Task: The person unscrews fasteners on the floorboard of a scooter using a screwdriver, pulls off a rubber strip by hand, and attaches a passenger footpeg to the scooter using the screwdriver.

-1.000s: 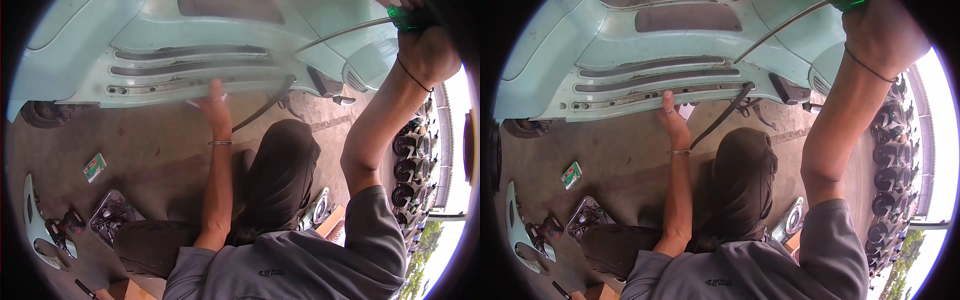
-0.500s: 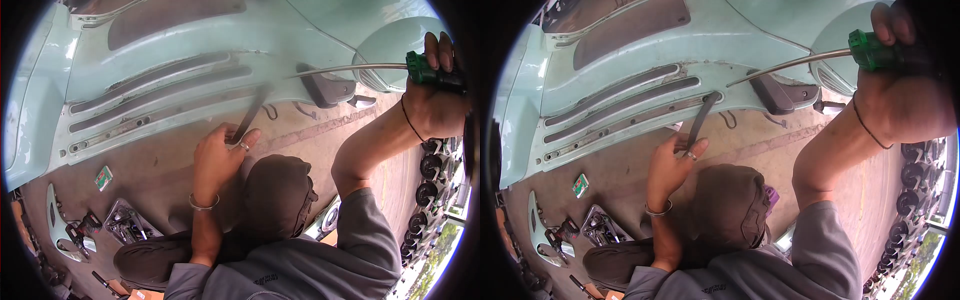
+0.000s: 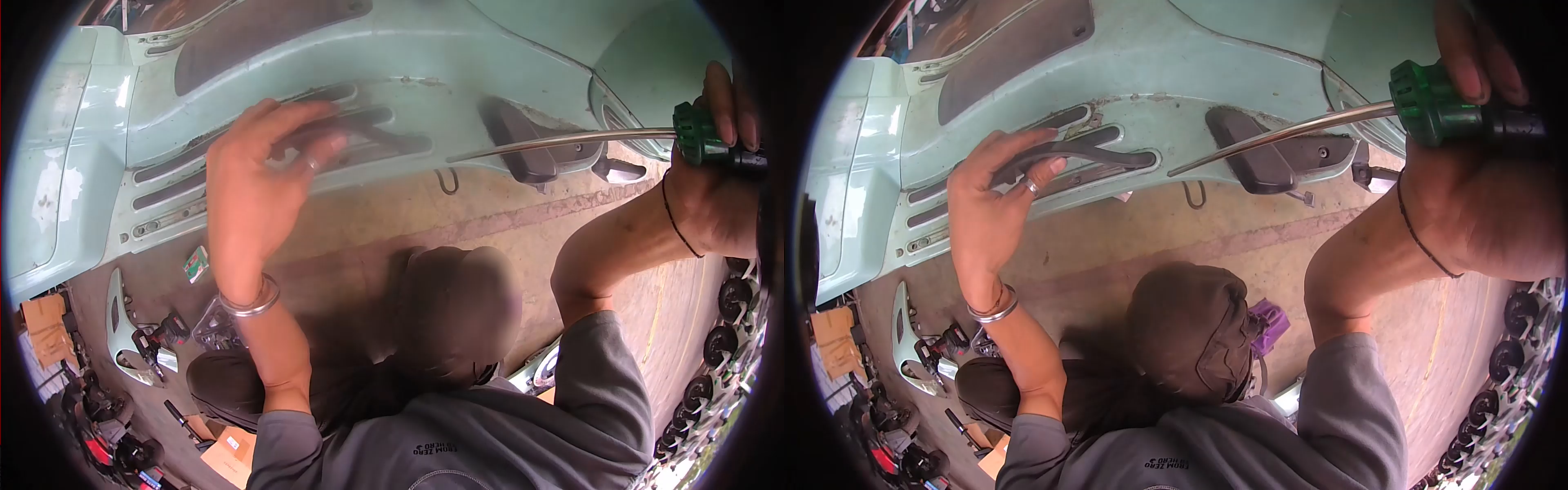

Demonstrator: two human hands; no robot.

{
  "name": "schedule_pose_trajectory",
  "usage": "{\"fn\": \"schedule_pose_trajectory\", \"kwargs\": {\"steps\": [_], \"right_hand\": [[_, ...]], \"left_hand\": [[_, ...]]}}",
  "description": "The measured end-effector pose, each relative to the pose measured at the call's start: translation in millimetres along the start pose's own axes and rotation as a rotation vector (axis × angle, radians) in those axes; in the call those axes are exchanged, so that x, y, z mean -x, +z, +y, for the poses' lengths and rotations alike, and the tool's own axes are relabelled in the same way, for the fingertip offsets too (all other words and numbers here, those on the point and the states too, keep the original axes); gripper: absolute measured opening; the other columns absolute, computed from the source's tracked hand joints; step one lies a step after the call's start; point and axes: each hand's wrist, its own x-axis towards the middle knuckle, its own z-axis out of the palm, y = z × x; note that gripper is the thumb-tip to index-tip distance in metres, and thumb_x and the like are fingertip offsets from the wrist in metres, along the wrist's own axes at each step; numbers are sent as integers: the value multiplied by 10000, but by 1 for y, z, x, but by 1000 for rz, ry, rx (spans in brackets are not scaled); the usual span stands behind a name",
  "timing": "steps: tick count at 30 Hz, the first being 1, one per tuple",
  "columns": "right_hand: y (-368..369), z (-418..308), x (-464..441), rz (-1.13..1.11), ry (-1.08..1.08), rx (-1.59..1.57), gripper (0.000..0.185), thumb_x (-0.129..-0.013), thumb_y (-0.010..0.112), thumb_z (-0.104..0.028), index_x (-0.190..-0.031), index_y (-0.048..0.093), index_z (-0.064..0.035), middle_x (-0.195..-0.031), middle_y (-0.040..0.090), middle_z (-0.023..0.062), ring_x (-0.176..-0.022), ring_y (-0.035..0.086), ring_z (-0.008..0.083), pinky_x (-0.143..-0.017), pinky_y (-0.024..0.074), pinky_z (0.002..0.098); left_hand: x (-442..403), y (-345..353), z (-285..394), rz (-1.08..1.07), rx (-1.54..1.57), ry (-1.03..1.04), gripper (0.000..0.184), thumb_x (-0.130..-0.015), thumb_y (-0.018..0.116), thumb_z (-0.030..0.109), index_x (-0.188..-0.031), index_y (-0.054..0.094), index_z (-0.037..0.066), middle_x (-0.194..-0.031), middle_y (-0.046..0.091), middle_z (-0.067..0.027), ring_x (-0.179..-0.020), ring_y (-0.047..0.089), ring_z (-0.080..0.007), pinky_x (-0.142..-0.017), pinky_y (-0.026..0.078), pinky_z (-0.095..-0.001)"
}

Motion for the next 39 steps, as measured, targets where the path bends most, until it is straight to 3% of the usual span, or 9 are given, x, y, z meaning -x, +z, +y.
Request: {"fn": "schedule_pose_trajectory", "kwargs": {"steps": [3, 5, 7, 9, 13, 21, 29, 34, 39], "right_hand": [[4, 1, 2, -8, 15, -13, 286, -956, 578, -208, -1170, 570, -17, -688, 503, 1, -485, 452, 73, -416, 361, 211], [7, 1, 3, -14, 18, -15, 287, -956, 578, -207, -1171, 570, -16, -690, 505, 1, -487, 452, 74, -418, 362, 211], [12, 2, 5, -24, 17, -22, 288, -956, 577, -206, -1172, 570, -15, -691, 507, 2, -489, 453, 74, -420, 362, 211], [20, 3, 10, -27, 25, -26, 289, -956, 576, -206, -1174, 569, -15, -693, 508, 3, -490, 453, 74, -422, 362, 212], [32, 2, 13, -25, 31, -39, 291, -956, 574, -204, -1176, 568, -14, -696, 511, 5, -494, 454, 75, -426, 363, 212], [51, -8, 20, -38, -1, 22, 295, -957, 570, -202, -1182, 567, -11, -702, 518, 8, -501, 456, 76, -434, 364, 212], [65, -25, 38, -14, -75, 95, 299, -957, 566, -199, -1187, 566, -9, -709, 524, 11, -508, 458, 78, -442, 366, 213], [73, -36, 47, -25, -120, 141, 301, -957, 564, -197, -1191, 565, -8, -712, 528, 13, -512, 459, 79, -447, 366, 213], [80, -42, 51, -48, -133, 145, 304, -957, 562, -196, -1194, 564, -6, -716, 532, 15, -516, 460, 79, -452, 367, 214]], "left_hand": [[-29, 1, 0, -68, 44, 106, 258, -736, 776, 79, -987, 718, 65, -822, 636, -90, -649, 542, -217, -623, 454, -333], [-39, 2, 5, -172, 71, 112, 283, -766, 790, 134, -1034, 725, 71, -893, 669, -56, -780, 590, -172, -733, 463, -306], [-46, 6, 10, -166, 87, 148, 276, -764, 782, 136, -1027, 724, 76, -871, 649, -68, -777, 580, -201, -724, 459, -321], [-52, 8, 12, -131, -38, 442, 262, -759, 768, 112, -1011, 715, 65, -849, 617, -84, -776, 564, -244, -702, 460, -346], [-72, 6, 23, -269, -37, 595, 221, -795, 722, 156, -993, 685, 67, -866, 583, -103, -822, 577, -294, -729, 453, -394], [-65, 16, -3, -257, 53, 479, 251, -833, 704, 213, -1046, 672, 84, -942, 606, -97, -896, 585, -299, -818, 463, -394], [-41, 19, -11, 21, 70, 309, 316, -799, 740, 191, -1084, 673, 73, -1085, 620, -103, -1047, 567, -322, -894, 457, -406], [8, 57, -39, 530, 312, 140, 355, -704, 812, 70, -1039, 692, 70, -1065, 633, -87, -964, 610, -282, -805, 498, -382], [1, 71, -46, 605, 246, 238, 303, -731, 812, 155, -1005, 701, 91, -1001, 650, -46, -930, 597, -265, -843, 456, -387]]}}
